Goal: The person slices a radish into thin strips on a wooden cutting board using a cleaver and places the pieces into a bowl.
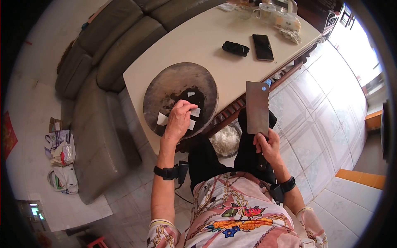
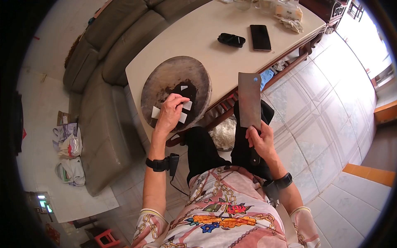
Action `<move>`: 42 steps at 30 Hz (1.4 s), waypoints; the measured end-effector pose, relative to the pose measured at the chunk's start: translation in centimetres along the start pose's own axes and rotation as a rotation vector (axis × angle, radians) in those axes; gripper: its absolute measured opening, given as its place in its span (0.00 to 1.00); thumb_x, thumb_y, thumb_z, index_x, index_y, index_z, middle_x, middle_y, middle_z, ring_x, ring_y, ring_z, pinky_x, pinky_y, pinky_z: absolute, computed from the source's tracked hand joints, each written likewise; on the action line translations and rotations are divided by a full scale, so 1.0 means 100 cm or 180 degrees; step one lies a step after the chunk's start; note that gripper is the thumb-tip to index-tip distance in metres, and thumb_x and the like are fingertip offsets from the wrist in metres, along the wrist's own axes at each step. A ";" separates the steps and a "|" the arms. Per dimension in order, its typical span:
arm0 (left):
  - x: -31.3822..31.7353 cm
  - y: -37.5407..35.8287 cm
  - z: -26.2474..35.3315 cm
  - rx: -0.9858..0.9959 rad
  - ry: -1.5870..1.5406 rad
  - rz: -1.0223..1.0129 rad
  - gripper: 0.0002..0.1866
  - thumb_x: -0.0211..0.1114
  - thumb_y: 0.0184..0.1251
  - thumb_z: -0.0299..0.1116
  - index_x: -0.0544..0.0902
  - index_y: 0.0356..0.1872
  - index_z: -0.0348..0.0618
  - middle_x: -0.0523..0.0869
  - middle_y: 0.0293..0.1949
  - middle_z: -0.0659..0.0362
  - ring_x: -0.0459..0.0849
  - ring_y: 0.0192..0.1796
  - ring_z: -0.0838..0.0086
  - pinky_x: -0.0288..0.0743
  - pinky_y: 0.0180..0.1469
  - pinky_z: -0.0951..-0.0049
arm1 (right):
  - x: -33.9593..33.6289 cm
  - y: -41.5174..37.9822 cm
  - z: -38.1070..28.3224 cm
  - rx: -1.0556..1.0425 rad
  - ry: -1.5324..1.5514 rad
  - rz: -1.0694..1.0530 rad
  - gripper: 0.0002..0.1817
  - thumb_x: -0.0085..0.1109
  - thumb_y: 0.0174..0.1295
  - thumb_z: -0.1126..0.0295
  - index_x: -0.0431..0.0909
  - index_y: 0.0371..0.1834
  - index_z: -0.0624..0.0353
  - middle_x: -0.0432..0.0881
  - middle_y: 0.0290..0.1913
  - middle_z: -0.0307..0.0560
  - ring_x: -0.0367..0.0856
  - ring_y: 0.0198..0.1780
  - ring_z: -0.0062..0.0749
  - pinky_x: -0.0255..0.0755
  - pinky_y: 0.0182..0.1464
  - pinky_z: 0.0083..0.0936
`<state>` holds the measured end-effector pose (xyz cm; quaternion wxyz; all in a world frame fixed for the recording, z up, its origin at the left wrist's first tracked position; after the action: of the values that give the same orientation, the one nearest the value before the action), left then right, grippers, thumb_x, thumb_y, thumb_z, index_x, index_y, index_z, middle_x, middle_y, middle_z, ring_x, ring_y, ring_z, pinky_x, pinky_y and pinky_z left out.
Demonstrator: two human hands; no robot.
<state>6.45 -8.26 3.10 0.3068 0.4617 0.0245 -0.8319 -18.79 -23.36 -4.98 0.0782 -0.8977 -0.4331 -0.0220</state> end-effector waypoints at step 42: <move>-0.010 0.024 -0.009 -0.0093 0.0308 0.0451 0.16 0.58 0.58 0.17 0.80 0.49 0.35 0.80 0.50 0.46 0.80 0.49 0.50 0.74 0.53 0.61 | 0.001 0.002 0.002 -0.0045 -0.0019 0.0022 0.07 0.49 0.68 0.73 0.71 0.34 0.65 0.77 0.23 0.39 0.71 0.16 0.15 0.65 0.19 0.15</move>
<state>8.78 -9.40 3.91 0.3701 0.4974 0.0188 -0.7844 -18.60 -23.38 -5.22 0.0707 -0.8998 -0.4300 -0.0221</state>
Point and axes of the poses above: each hand's wrist, its own y-axis towards the middle knuckle, its own x-axis out of the palm, z = x × y, the point moved 9 cm from there along y, towards the middle knuckle
